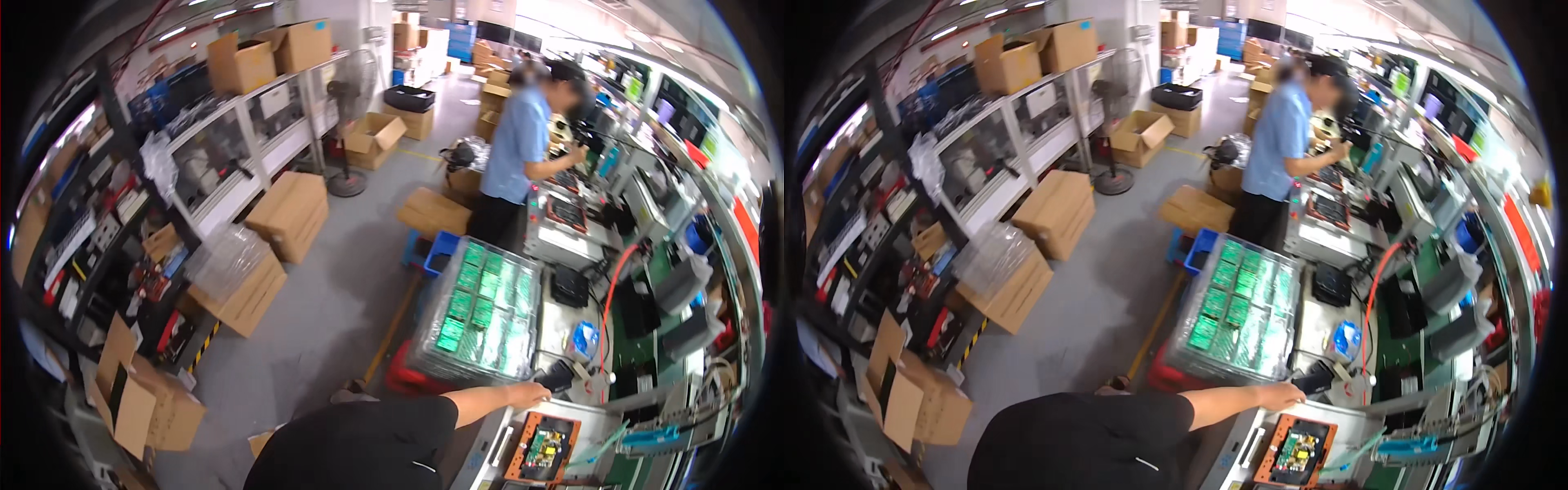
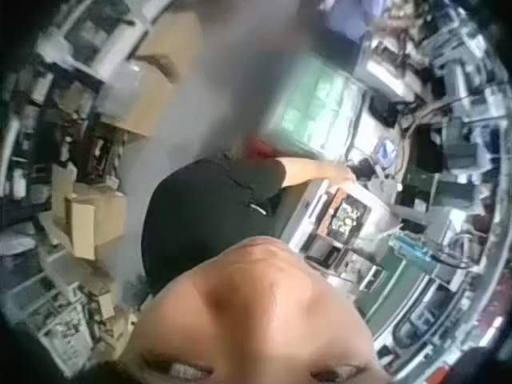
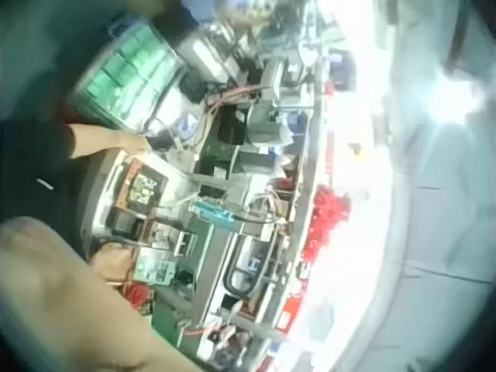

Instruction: Assembling electronic components onto circuit boards and using a testing fixture and electric screwdriver.

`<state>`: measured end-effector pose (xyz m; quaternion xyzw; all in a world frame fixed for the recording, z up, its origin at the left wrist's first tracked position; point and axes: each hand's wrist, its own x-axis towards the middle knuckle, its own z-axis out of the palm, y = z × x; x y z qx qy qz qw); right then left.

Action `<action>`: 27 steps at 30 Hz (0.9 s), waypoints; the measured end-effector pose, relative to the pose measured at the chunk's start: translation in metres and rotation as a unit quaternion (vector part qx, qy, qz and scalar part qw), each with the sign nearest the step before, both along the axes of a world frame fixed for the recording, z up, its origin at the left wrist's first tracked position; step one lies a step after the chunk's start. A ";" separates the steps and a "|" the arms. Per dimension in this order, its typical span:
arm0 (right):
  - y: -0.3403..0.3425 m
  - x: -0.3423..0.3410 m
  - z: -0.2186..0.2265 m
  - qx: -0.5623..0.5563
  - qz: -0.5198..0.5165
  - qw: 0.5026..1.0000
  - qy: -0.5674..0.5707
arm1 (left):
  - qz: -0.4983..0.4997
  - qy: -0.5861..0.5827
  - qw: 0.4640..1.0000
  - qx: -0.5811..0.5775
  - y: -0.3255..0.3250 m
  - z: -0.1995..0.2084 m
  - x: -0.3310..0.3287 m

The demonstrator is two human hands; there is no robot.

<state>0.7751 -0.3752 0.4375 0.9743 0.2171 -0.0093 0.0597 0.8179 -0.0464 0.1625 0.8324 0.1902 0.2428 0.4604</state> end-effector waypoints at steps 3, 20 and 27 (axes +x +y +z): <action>-0.041 0.037 -0.080 0.090 0.035 0.995 0.000 | 0.030 -0.173 0.984 0.018 -0.004 0.032 -0.024; 0.382 -0.195 -0.158 0.264 0.648 0.616 0.361 | 0.269 0.008 0.962 0.033 0.040 0.019 -0.481; 0.535 -0.410 -0.142 0.086 0.674 0.469 0.564 | 0.832 -0.026 0.503 -0.232 -0.162 0.018 -0.698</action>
